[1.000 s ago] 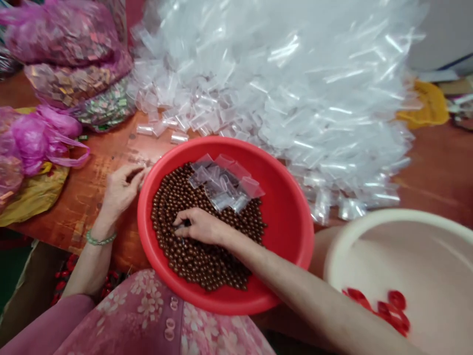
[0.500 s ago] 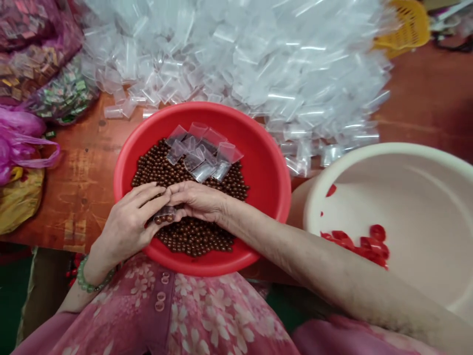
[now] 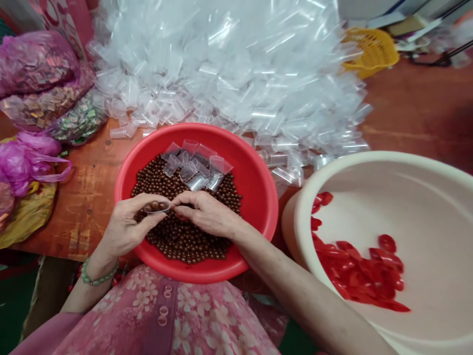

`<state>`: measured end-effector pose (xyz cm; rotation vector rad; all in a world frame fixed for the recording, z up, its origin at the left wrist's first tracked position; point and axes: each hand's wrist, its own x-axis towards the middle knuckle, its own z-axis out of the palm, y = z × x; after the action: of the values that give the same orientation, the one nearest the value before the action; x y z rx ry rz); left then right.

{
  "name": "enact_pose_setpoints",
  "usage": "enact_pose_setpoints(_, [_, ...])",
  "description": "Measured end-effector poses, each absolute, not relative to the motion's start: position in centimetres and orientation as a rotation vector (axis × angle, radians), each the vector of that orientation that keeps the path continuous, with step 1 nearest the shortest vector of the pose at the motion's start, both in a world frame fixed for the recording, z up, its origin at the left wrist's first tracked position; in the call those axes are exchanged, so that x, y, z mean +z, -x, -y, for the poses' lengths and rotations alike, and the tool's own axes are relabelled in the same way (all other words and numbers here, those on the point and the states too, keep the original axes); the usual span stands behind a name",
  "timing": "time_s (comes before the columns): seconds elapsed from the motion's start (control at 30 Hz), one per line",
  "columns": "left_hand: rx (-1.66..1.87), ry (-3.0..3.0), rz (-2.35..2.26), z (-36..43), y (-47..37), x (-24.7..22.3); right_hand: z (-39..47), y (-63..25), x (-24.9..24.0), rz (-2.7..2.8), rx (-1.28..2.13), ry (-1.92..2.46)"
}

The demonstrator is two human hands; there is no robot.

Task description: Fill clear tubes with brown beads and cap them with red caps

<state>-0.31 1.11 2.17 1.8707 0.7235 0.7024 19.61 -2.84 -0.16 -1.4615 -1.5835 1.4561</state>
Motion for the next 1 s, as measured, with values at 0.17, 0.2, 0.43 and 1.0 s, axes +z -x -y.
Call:
enact_pose_setpoints(0.17, [0.691,-1.823,-0.677,-1.2,0.0,2.0,3.5,-19.3,-0.8,1.868,1.129,1.541])
enact_pose_setpoints(0.2, [0.694,-1.813,-0.660,-1.1,0.0,2.0,3.6,-19.2,-0.9,1.925,1.091,1.550])
enact_pose_setpoints(0.43, [0.727,-1.814,-0.610,-0.9,-0.1,2.3,5.1,-19.8,1.1,1.858,0.782,1.527])
enact_pose_setpoints(1.0, [0.571,-1.753,-0.554,-0.1,0.5,1.5,5.4,-19.2,6.1,2.142,0.811,1.182])
